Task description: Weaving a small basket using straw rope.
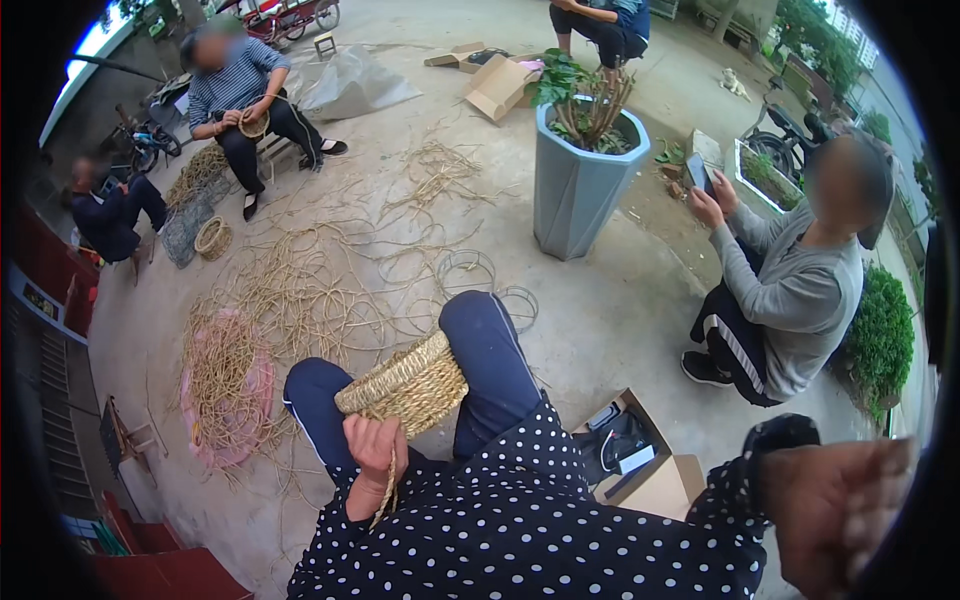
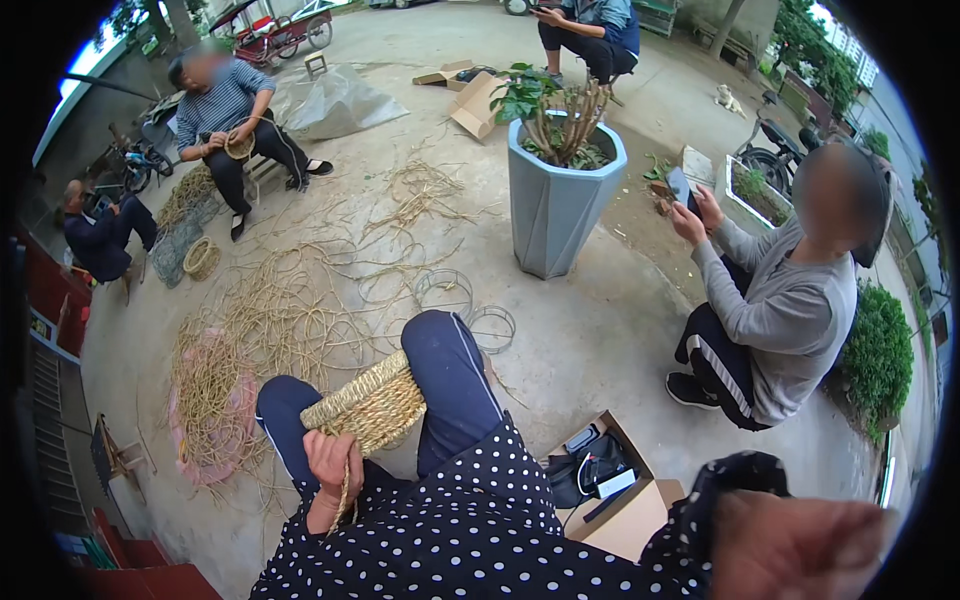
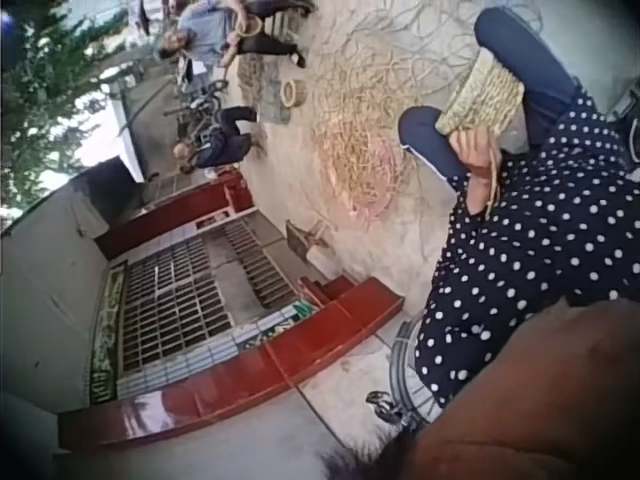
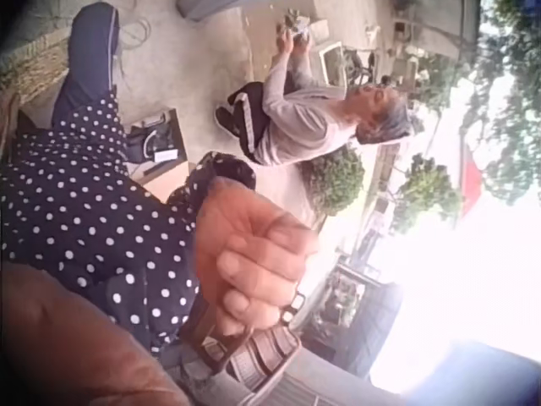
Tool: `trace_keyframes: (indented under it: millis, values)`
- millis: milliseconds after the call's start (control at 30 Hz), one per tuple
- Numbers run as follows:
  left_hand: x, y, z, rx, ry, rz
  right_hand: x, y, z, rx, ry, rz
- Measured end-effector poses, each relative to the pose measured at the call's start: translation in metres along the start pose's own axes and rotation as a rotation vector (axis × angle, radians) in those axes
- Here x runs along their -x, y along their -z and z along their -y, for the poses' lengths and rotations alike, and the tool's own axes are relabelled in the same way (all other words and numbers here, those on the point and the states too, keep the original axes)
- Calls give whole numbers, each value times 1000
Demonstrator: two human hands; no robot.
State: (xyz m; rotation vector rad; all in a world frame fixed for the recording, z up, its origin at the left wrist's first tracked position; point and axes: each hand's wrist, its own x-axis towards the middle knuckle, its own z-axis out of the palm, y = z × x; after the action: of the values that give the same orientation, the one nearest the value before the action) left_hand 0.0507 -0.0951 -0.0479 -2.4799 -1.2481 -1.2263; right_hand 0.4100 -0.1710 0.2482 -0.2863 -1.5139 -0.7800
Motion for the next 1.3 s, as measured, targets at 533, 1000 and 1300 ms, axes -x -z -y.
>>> trace_keyframes:
  millis: [533, 1000, 1300]
  values:
    - [-11, -2, -7, -71, 21, 170, 563, 114, 305, -212, -2345, 726]
    - [-21, -2, -25, -115, 36, 195, 488, 127, 200, 74, -2600, 452]
    - [-19, -4, -16, -117, -14, 114, 426, 90, 107, 25, -2203, 552]
